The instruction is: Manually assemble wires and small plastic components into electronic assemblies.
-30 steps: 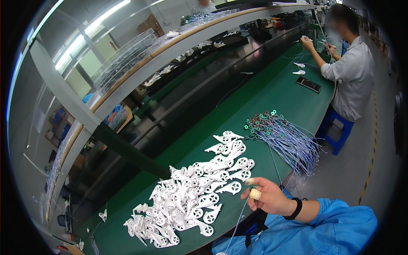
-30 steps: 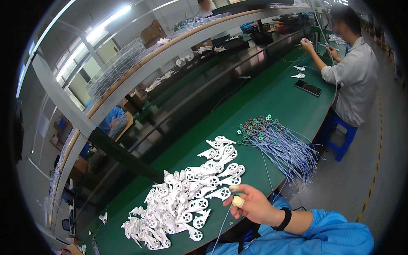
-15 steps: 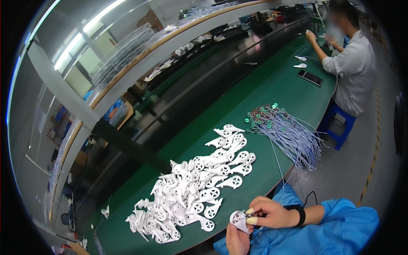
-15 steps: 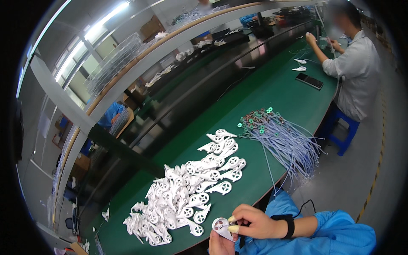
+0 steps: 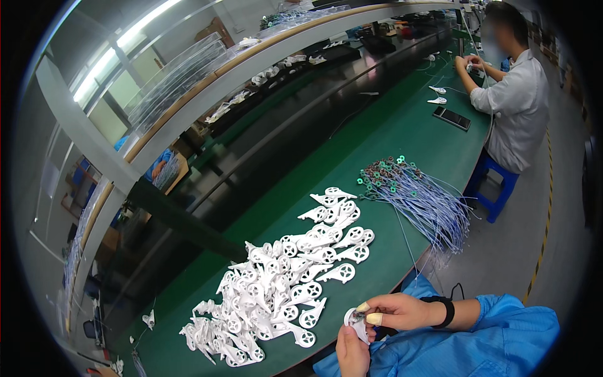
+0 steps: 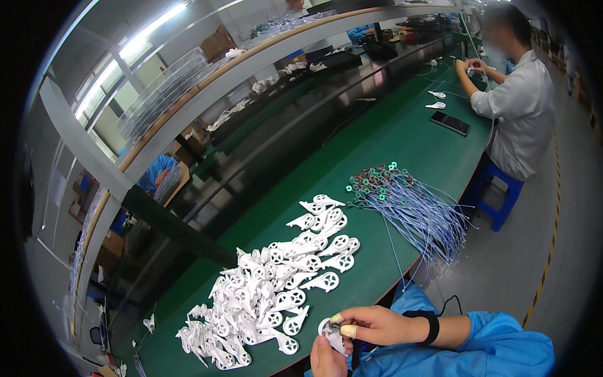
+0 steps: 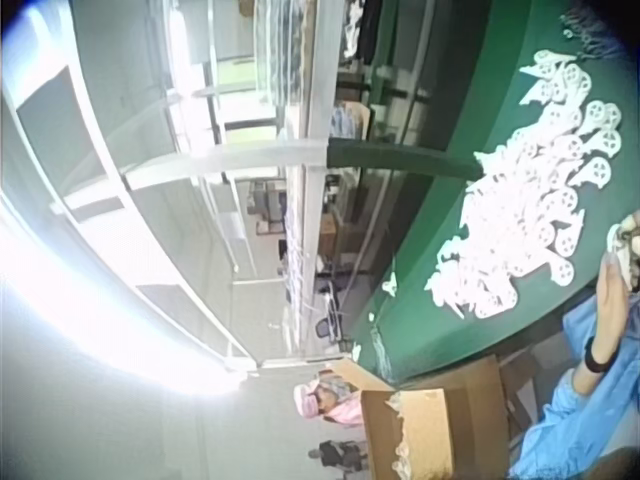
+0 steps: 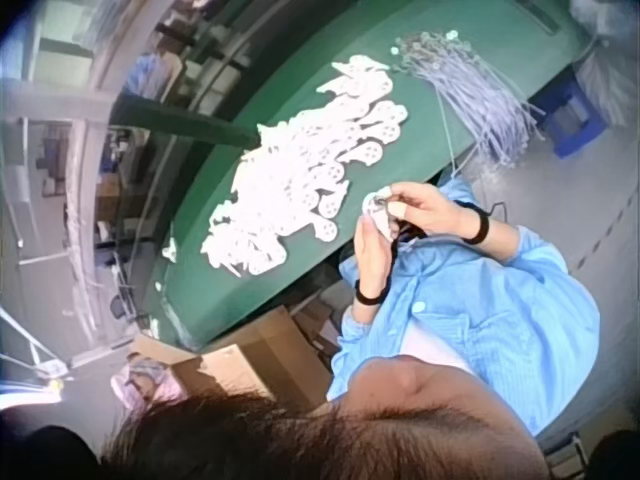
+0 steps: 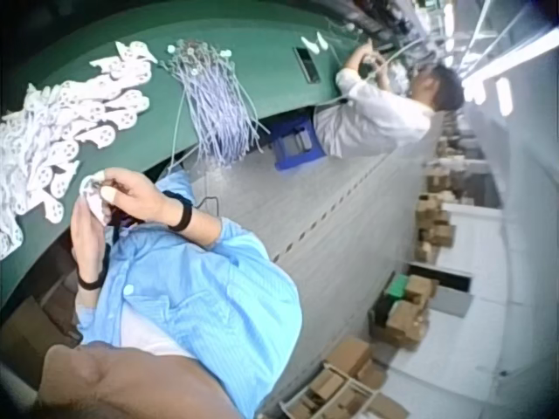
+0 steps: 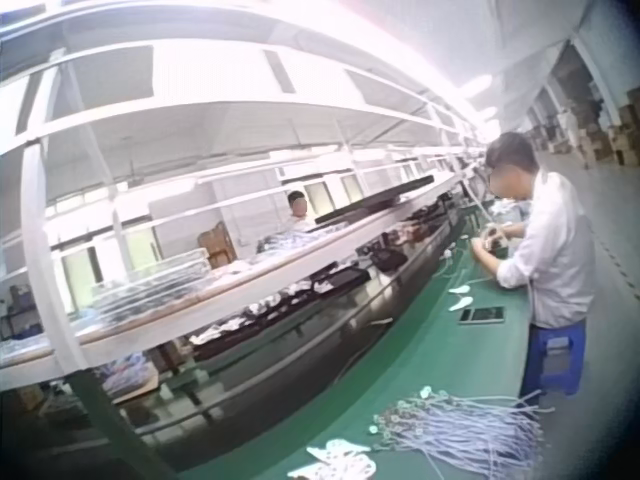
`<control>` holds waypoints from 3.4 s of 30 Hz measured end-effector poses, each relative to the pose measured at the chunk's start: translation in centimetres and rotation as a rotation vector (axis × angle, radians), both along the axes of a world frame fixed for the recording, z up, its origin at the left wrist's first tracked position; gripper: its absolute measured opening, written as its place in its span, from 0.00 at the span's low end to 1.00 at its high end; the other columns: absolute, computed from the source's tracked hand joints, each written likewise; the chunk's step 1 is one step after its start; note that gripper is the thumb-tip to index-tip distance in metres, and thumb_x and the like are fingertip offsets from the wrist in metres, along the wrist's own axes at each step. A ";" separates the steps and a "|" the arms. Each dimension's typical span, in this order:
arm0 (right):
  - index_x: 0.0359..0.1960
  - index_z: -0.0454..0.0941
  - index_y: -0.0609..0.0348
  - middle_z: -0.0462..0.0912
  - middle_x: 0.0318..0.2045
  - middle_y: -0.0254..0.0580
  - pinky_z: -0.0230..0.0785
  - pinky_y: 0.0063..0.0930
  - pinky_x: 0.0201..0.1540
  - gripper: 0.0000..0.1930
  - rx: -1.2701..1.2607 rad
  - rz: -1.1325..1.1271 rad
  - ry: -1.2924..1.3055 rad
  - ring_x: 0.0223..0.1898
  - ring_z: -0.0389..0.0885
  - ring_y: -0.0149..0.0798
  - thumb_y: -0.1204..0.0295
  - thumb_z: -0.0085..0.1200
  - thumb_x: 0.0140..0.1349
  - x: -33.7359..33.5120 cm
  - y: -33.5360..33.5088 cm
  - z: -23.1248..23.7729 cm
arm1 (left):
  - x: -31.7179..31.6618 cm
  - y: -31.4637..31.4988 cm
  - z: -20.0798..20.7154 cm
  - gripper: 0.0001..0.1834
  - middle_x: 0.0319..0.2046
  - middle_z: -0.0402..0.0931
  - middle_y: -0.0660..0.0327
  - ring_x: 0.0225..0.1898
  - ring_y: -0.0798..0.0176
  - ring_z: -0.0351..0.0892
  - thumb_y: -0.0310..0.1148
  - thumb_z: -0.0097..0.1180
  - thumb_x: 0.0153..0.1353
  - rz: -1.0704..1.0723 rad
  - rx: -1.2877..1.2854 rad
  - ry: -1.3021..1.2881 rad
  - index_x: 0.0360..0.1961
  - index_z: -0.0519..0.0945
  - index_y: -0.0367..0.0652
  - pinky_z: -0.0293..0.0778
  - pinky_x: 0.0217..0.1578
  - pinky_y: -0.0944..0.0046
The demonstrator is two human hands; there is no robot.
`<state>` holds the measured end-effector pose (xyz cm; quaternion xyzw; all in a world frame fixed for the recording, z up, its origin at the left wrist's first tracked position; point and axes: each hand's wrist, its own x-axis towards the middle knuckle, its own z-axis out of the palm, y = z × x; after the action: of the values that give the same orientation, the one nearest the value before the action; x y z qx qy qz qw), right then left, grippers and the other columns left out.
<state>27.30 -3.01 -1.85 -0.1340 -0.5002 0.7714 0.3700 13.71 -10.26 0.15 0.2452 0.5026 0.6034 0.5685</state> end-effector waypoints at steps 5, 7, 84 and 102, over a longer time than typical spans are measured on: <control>0.52 0.69 0.67 0.75 0.43 0.45 0.71 0.25 0.42 0.15 0.340 -0.056 -0.348 0.38 0.77 0.32 0.76 0.50 0.65 0.2 0.8 0.6 | -0.6 -0.1 -0.9 0.20 0.26 0.70 0.65 0.26 0.73 0.66 0.41 0.32 0.73 0.019 -0.032 0.022 0.39 0.72 0.37 0.63 0.28 0.73; 0.51 0.69 0.66 0.74 0.43 0.46 0.71 0.25 0.42 0.15 0.533 -0.081 -0.437 0.39 0.78 0.33 0.76 0.53 0.63 0.2 0.7 0.8 | -0.8 0.0 -1.1 0.19 0.25 0.69 0.66 0.25 0.74 0.64 0.41 0.33 0.73 0.040 -0.048 0.044 0.39 0.72 0.37 0.62 0.27 0.74; 0.48 0.71 0.65 0.75 0.38 0.48 0.69 0.34 0.45 0.17 1.050 -0.307 -0.678 0.40 0.76 0.48 0.75 0.50 0.56 -2.1 1.1 4.2 | -0.6 1.2 0.5 0.17 0.12 0.57 0.70 0.10 0.74 0.53 0.44 0.30 0.73 0.044 -0.089 -0.161 0.36 0.68 0.44 0.49 0.09 0.73; 0.37 0.75 0.62 0.78 0.32 0.46 0.72 0.32 0.36 0.08 0.652 -0.373 -0.506 0.35 0.79 0.49 0.82 0.52 0.54 -3.2 0.6 1.3 | -0.1 0.1 -1.9 0.24 0.39 0.70 0.65 0.33 0.74 0.67 0.41 0.37 0.72 0.032 0.102 0.113 0.60 0.63 0.34 0.64 0.31 0.77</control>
<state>24.05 -2.38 -0.58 -0.2825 -0.7590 0.4366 0.3917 13.58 -10.16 -1.73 0.2992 0.5065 0.6225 0.5162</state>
